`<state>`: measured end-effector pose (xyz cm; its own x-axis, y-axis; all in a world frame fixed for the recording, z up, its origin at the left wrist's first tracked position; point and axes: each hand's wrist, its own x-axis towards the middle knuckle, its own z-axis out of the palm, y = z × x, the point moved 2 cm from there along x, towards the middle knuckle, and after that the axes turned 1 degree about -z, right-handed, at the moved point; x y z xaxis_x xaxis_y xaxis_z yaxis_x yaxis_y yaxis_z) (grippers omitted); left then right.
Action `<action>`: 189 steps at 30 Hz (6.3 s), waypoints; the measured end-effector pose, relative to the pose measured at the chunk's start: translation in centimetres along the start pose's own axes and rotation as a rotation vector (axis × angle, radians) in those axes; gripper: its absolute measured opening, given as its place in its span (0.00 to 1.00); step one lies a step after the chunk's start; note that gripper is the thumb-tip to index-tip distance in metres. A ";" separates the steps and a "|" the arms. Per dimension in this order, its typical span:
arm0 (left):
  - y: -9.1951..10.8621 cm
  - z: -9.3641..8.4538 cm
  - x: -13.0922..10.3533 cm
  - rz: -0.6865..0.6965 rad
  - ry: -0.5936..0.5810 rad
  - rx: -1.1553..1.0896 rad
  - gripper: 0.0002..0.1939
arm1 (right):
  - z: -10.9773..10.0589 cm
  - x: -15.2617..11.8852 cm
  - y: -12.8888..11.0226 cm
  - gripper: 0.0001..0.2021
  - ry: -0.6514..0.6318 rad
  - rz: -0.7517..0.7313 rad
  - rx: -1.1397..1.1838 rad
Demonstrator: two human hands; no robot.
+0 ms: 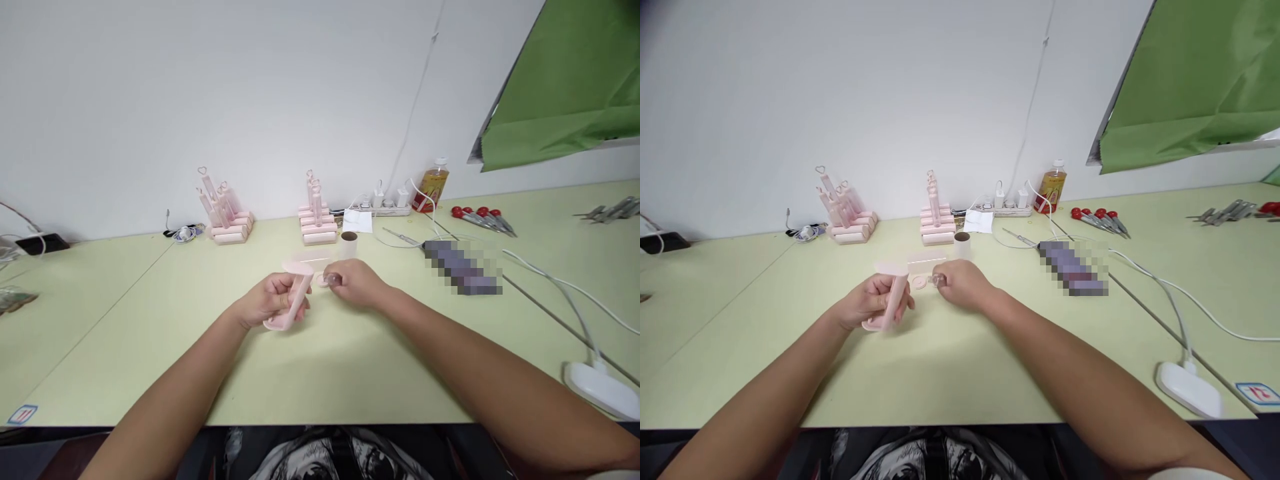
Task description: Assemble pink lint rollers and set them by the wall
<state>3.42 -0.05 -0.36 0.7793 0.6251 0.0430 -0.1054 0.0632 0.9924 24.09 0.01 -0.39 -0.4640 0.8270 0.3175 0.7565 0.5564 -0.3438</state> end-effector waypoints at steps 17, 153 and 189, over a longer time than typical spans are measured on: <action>0.6 -2.3 1.9 0.080 0.547 1.050 0.15 | 3.0 -0.6 -2.9 0.05 -0.289 -0.179 -0.086; -2.1 0.9 1.6 0.031 0.575 0.296 0.15 | -2.0 1.4 6.5 0.10 0.709 0.199 0.157; -2.3 0.8 1.6 0.015 0.569 0.349 0.15 | 0.5 0.9 6.7 0.29 0.605 0.231 0.132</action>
<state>5.44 0.16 -2.52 0.3213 0.9432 0.0844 0.1676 -0.1443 0.9752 28.50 4.52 -2.80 0.0734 0.7563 0.6501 0.7244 0.4076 -0.5560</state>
